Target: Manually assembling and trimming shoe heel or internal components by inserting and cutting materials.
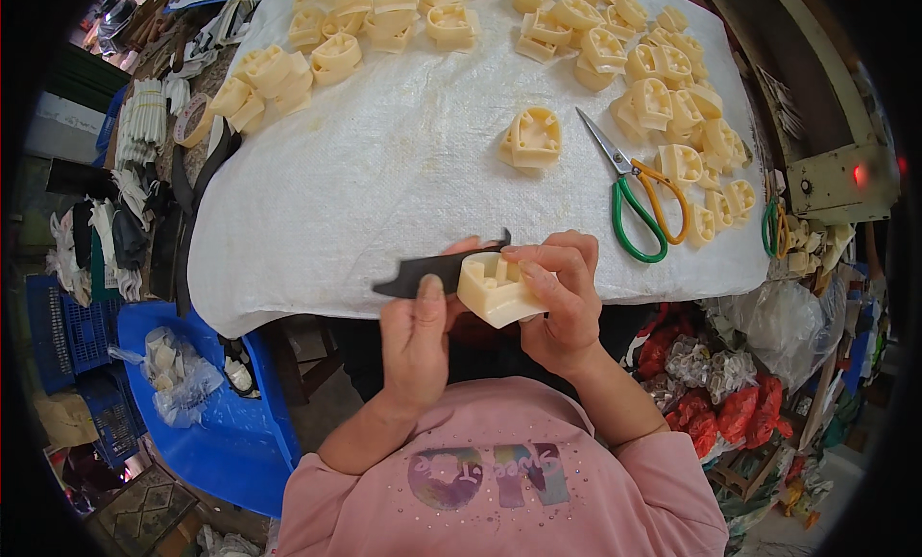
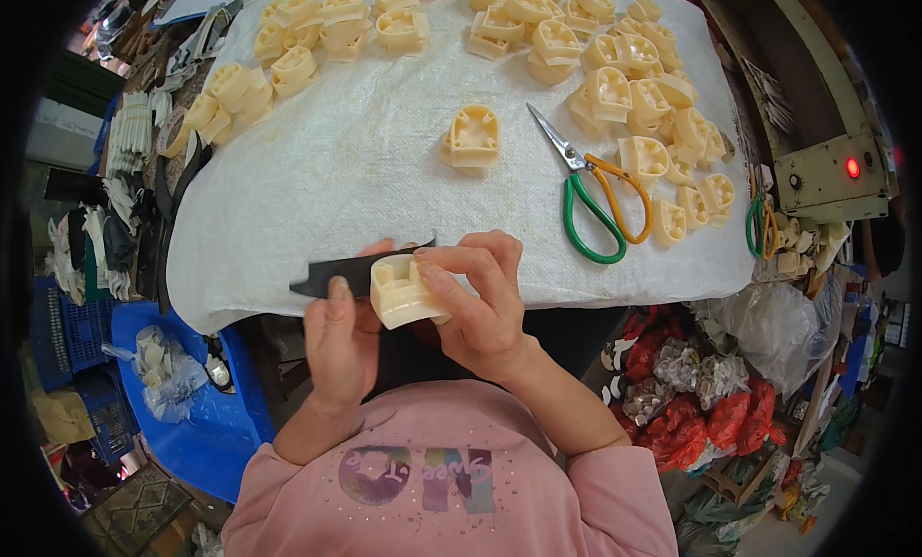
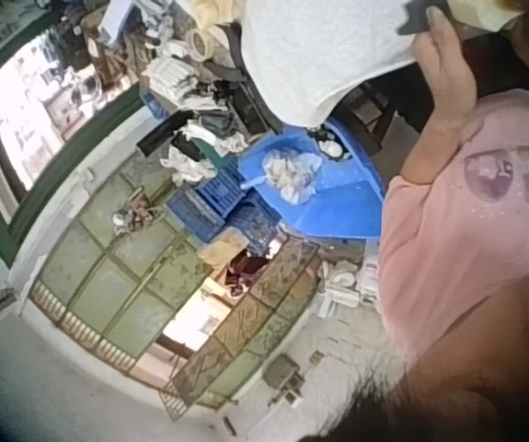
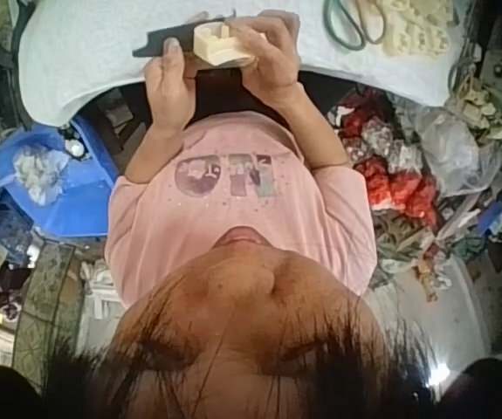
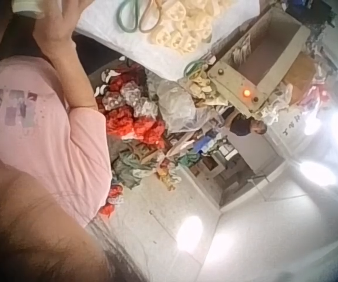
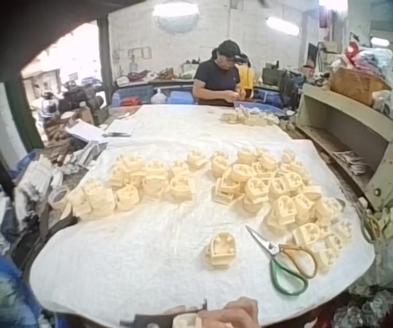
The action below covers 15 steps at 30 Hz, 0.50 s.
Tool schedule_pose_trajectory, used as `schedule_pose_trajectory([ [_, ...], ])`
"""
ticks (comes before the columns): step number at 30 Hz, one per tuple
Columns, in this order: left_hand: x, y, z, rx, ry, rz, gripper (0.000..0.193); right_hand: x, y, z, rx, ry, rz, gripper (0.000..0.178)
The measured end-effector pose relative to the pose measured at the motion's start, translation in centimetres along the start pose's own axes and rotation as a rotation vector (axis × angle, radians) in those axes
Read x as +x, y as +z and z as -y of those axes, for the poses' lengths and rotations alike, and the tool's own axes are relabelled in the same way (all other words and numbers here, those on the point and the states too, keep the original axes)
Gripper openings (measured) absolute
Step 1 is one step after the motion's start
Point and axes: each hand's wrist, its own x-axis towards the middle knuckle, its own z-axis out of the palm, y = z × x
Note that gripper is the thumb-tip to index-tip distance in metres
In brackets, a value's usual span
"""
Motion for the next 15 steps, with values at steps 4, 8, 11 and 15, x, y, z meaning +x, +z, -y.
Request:
schedule_pose_trajectory([
  [4, 0.2, -1.6, -0.4, 0.19, 0.172, -0.076, 0.034, 0.6, -1.4, 0.7, -0.154, 0.022, 0.161, 0.044],
  [8, 0.2, -1.5, -0.4, 0.272, 0.118, -0.065, 0.031, 1.8, -2.2, 2.4, -0.308, 0.032, 0.303, 0.038],
  [11, 0.3, -1.4, 0.3, 0.316, 0.032, -0.062, 0.032, 2.1, -2.3, 2.9, -0.395, 0.124, 0.436, 0.037],
  [15, 0.4, -0.9, 0.5, 0.354, -0.01, -0.023, 0.034, 2.0, -2.4, 2.9, -0.461, 0.151, 0.511, 0.036],
])
